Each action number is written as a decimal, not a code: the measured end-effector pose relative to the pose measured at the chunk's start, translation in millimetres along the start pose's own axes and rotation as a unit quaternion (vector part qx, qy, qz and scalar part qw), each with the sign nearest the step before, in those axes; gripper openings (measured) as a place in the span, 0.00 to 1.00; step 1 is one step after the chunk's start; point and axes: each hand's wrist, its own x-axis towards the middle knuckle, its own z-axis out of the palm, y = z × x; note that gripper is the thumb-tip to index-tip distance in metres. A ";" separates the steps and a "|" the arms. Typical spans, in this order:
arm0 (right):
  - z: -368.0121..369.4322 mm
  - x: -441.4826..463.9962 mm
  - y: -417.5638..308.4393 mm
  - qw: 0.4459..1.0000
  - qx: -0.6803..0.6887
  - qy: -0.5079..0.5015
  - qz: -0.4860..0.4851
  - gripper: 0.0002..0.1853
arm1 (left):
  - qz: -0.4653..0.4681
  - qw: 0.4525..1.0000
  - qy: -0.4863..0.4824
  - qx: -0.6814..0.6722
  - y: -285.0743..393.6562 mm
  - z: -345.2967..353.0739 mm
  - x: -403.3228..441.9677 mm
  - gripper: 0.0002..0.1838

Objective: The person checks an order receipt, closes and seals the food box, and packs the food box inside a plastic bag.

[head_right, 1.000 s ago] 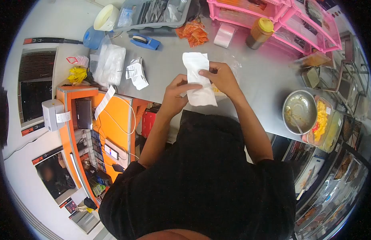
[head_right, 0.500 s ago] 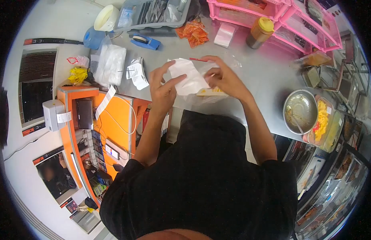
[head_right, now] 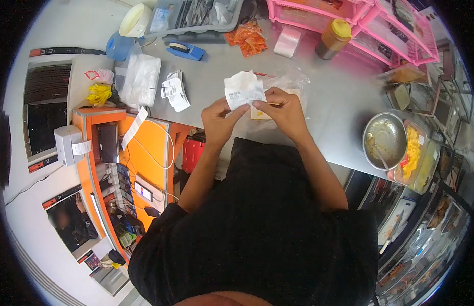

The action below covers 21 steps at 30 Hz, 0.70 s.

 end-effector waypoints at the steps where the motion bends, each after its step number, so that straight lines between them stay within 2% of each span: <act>1: 2.0 1.6 1.1 1.000 0.010 0.011 0.014 0.12 | 0.002 0.998 0.039 -0.057 2.0 5.2 1.5 0.18; 3: 6.8 6.8 -3.9 0.998 0.034 0.037 0.031 0.17 | 0.009 0.979 0.115 -0.170 11.7 20.4 9.6 0.22; 5: 12.5 7.2 -13.7 0.995 0.066 0.067 0.045 0.22 | -0.061 0.960 0.149 -0.229 24.3 25.0 12.4 0.25; 8: 0.7 9.4 -0.4 0.999 0.003 0.043 0.033 0.29 | -0.187 0.914 0.141 -0.332 21.7 22.6 12.9 0.23; 9: 0.3 9.1 -0.3 0.998 0.002 0.036 0.044 0.28 | -0.231 0.892 0.128 -0.368 17.2 21.7 13.0 0.21; 11: 0.4 10.1 -1.8 0.998 0.000 0.020 0.065 0.25 | -0.230 0.914 0.090 -0.322 -0.9 19.7 10.5 0.19; 12: -0.2 11.1 -2.3 0.994 0.050 0.027 0.090 0.23 | -0.230 0.924 0.070 -0.299 -3.8 19.0 10.7 0.17; 14: -4.0 12.6 -1.6 0.978 0.150 0.040 0.142 0.18 | -0.201 0.948 0.031 -0.245 -8.0 19.6 8.5 0.17; 15: -8.7 15.6 2.3 0.980 0.140 0.043 0.135 0.15 | -0.184 0.958 0.013 -0.217 -8.7 19.7 8.5 0.18; 17: -17.1 15.8 14.0 0.983 0.122 0.049 0.126 0.09 | -0.063 0.997 0.048 -0.004 -10.5 17.8 5.6 0.19; 18: -15.0 13.1 12.8 0.994 0.005 0.102 0.035 0.08 | 0.001 0.993 0.063 0.103 -10.4 16.7 4.8 0.20; 19: -11.2 10.1 9.4 0.980 -0.113 0.153 -0.059 0.07 | 0.042 0.959 0.123 0.252 5.1 15.3 5.4 0.19; 20: -8.6 6.2 7.3 0.941 -0.226 0.201 -0.152 0.06 | 0.083 0.898 0.178 0.393 24.0 13.5 3.6 0.18; 21: -8.2 1.9 10.5 0.916 -0.296 0.161 -0.216 0.07 | 0.063 0.886 0.186 0.419 18.4 8.8 2.4 0.17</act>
